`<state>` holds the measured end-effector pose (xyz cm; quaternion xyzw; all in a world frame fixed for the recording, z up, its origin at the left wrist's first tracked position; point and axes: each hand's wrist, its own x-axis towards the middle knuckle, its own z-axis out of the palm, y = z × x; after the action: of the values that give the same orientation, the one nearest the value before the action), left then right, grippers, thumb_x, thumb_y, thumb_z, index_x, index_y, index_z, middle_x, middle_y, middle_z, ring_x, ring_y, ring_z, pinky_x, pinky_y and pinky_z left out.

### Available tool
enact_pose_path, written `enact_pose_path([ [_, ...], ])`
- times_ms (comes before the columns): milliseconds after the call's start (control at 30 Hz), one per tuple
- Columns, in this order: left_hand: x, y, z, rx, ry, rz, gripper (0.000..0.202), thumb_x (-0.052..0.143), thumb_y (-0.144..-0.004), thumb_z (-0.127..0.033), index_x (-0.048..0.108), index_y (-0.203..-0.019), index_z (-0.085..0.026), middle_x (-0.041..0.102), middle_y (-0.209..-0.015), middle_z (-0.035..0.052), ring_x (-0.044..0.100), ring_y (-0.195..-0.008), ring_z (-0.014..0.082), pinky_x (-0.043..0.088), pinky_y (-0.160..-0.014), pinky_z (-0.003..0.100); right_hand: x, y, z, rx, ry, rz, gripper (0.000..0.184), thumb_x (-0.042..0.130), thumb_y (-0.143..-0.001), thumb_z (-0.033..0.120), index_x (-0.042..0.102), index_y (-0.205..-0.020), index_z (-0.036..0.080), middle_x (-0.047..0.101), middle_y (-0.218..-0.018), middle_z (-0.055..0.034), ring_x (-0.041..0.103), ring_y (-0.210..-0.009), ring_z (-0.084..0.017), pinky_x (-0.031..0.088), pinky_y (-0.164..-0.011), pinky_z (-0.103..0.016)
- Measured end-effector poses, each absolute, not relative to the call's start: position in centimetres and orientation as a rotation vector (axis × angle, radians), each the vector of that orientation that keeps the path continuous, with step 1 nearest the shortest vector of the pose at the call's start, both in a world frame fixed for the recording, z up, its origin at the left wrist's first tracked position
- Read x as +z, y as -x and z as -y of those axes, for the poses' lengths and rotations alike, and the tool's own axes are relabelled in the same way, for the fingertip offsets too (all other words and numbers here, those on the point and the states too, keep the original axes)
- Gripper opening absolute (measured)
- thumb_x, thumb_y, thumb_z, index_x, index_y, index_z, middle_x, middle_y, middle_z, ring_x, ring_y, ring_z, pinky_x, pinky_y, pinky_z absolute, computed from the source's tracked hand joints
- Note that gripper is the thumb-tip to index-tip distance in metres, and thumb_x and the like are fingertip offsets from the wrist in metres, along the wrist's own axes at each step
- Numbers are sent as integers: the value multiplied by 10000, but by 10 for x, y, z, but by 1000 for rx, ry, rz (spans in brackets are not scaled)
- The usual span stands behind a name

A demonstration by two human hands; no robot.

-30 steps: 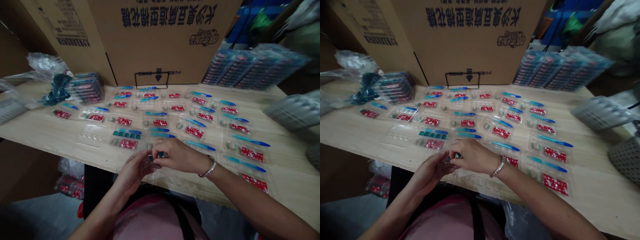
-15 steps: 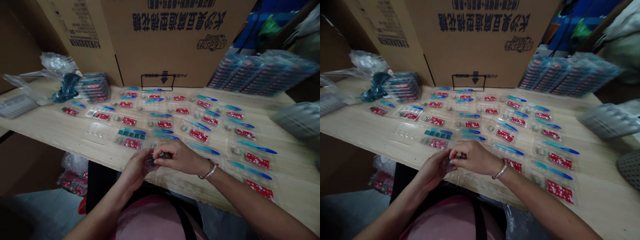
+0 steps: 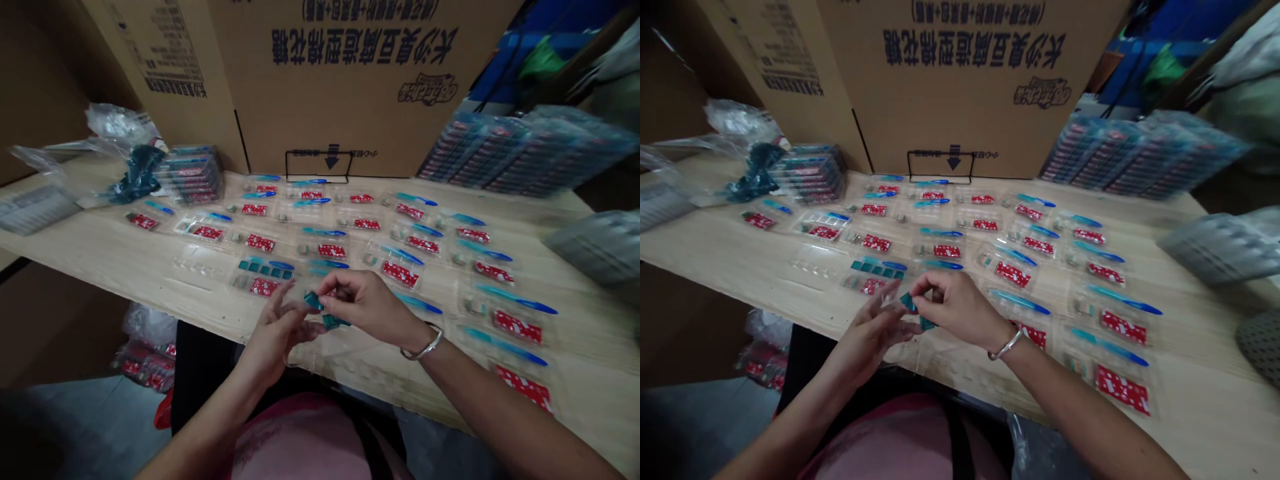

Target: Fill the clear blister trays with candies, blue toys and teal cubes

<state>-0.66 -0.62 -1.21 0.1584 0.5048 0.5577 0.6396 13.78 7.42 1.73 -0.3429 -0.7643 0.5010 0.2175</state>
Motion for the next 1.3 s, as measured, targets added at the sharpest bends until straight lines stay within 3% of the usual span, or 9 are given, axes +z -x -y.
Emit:
enact_pose_path([
  [67, -11, 6, 7, 1397, -478, -1218, 838, 741, -639, -217, 305, -1348, -312, 677, -853, -19, 669, -551, 144, 508, -525, 230, 16, -136, -76, 1581, 981, 1943, 89, 583, -749, 230, 600, -775, 146, 554, -597, 29, 469, -486, -63, 358, -453, -180],
  [100, -10, 6, 8, 1432, -550, -1238, 837, 748, -638, -227, 311, -1345, -329, 675, -910, -10, 666, -549, 136, 510, -520, 230, 16, -135, -77, 1642, 984, 1883, 111, 599, -738, 248, 596, -775, 144, 562, -616, 22, 484, -503, -67, 376, -463, -185],
  [167, -9, 7, 8, 1420, -681, -1268, 643, 747, -650, -265, 478, -1234, -273, 680, -956, 22, 666, -562, 133, 514, -525, 228, 15, -134, -79, 1715, 982, 1816, 142, 625, -719, 271, 595, -770, 142, 571, -637, 15, 507, -535, -75, 405, -487, -194],
  [267, -9, 8, 5, 1353, -749, -1302, 365, 744, -654, -307, 629, -970, -164, 696, -792, 31, 667, -567, 152, 504, -518, 221, 14, -131, -81, 1766, 984, 1765, 161, 642, -701, 280, 603, -769, 140, 571, -644, 18, 520, -555, -77, 427, -502, -198],
  [367, -10, 8, 2, 1345, -722, -1305, 370, 762, -628, -296, 630, -940, -149, 680, -658, 6, 661, -548, 160, 493, -503, 216, 12, -129, -82, 1794, 1011, 1716, 166, 643, -693, 283, 603, -762, 138, 568, -633, 24, 509, -535, -69, 419, -487, -190],
  [500, -15, 9, 0, 1344, -721, -1305, 322, 756, -634, -279, 659, -912, -149, 685, -640, 13, 664, -550, 163, 495, -509, 213, 9, -130, -81, 1805, 1016, 1719, 158, 629, -708, 281, 595, -763, 137, 568, -633, 20, 504, -530, -67, 404, -471, -185],
  [967, -18, 11, 0, 1322, -727, -1267, 243, 728, -670, -294, 693, -866, -154, 697, -636, 23, 667, -550, 159, 487, -507, 199, 12, -137, -79, 1581, 968, 2072, 155, 595, -775, 236, 668, -856, 126, 527, -559, 36, 422, -471, -57, 299, -432, -180],
  [1167, -18, 11, -3, 1301, -722, -1260, 252, 747, -635, -268, 693, -850, -148, 712, -735, 37, 661, -546, 157, 489, -507, 214, 29, -136, -75, 1000, 881, 2509, 134, 560, -779, 94, 679, -802, 152, 622, -652, 2, 517, -567, -85, 326, -535, -204],
  [1300, -15, 10, -4, 1294, -722, -1255, 216, 739, -624, -246, 694, -809, -143, 693, -650, 28, 640, -527, 147, 484, -515, 217, 33, -130, -72, 890, 851, 2548, 145, 553, -746, 43, 648, -717, 149, 567, -574, 26, 466, -513, -73, 290, -530, -207],
])
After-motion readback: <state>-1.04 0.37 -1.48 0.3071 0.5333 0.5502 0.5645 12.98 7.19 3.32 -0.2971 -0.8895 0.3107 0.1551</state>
